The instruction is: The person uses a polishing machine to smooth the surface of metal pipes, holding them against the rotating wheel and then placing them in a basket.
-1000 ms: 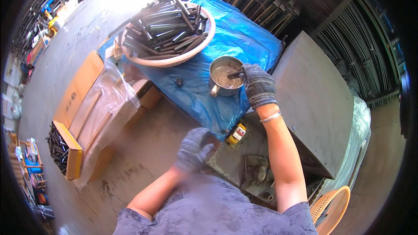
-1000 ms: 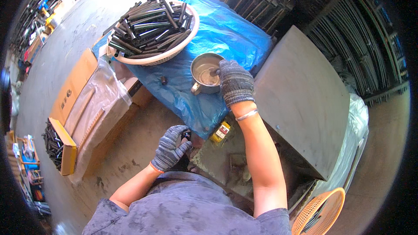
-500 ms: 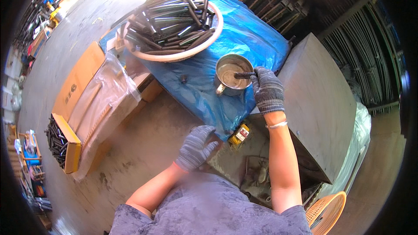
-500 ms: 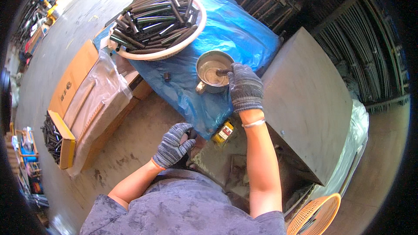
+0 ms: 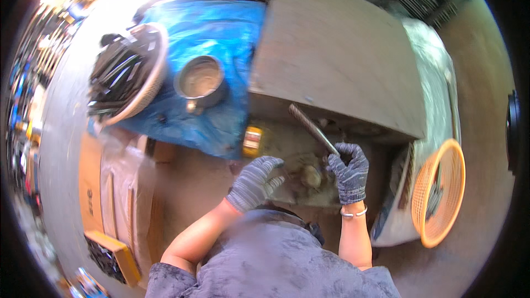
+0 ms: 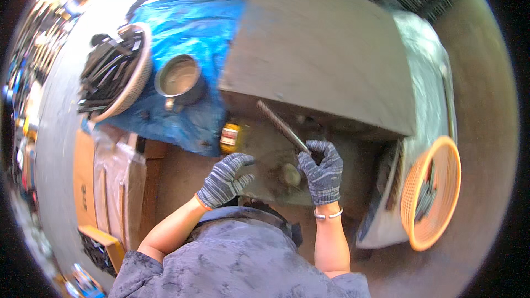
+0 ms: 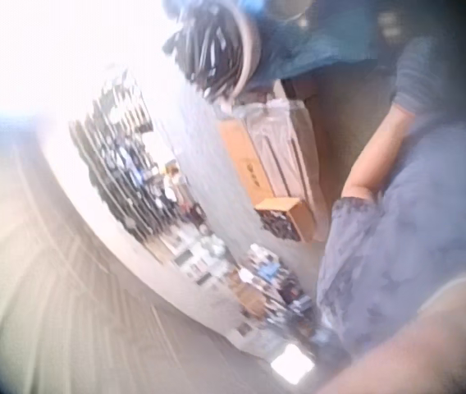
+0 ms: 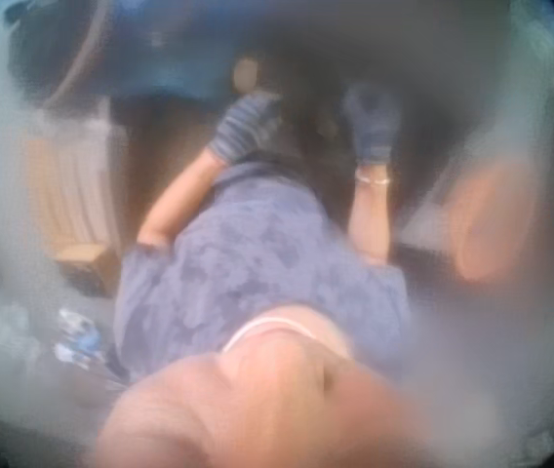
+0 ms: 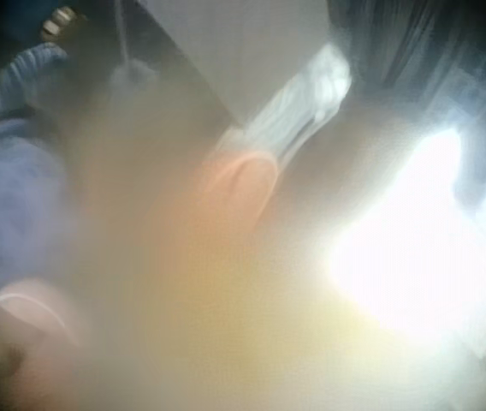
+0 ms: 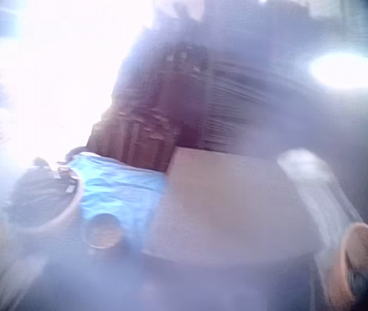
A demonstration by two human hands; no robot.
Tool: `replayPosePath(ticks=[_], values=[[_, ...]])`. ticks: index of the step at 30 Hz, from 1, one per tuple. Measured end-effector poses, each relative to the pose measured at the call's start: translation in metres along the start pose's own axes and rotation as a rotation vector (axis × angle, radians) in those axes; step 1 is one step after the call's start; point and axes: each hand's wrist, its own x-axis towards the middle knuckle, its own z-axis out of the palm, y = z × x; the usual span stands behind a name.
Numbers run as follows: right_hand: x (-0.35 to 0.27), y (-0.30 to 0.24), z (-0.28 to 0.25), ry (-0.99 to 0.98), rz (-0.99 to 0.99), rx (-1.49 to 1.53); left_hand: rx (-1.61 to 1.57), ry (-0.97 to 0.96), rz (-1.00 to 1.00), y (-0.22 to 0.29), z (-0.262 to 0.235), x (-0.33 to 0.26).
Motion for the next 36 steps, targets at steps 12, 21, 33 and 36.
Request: replayPosePath(ticks=[12, 21, 33, 36], values=[[-0.058, 0.134, -0.074, 0.596, -0.159, -0.25, -0.091, -0.384, -0.414, 0.022, 0.186, 0.084], [-0.034, 0.13, -0.074, 0.427, -0.298, -0.847, -0.09, -0.496, -0.532, 0.027, 0.207, 0.105], [-0.022, 0.121, -0.089, 0.304, -0.295, -0.873, -0.168, -0.49, -0.51, 0.027, 0.206, 0.108], [-0.021, 0.121, -0.089, 0.305, -0.307, -0.853, -0.088, -0.448, -0.475, 0.022, 0.211, 0.108]])
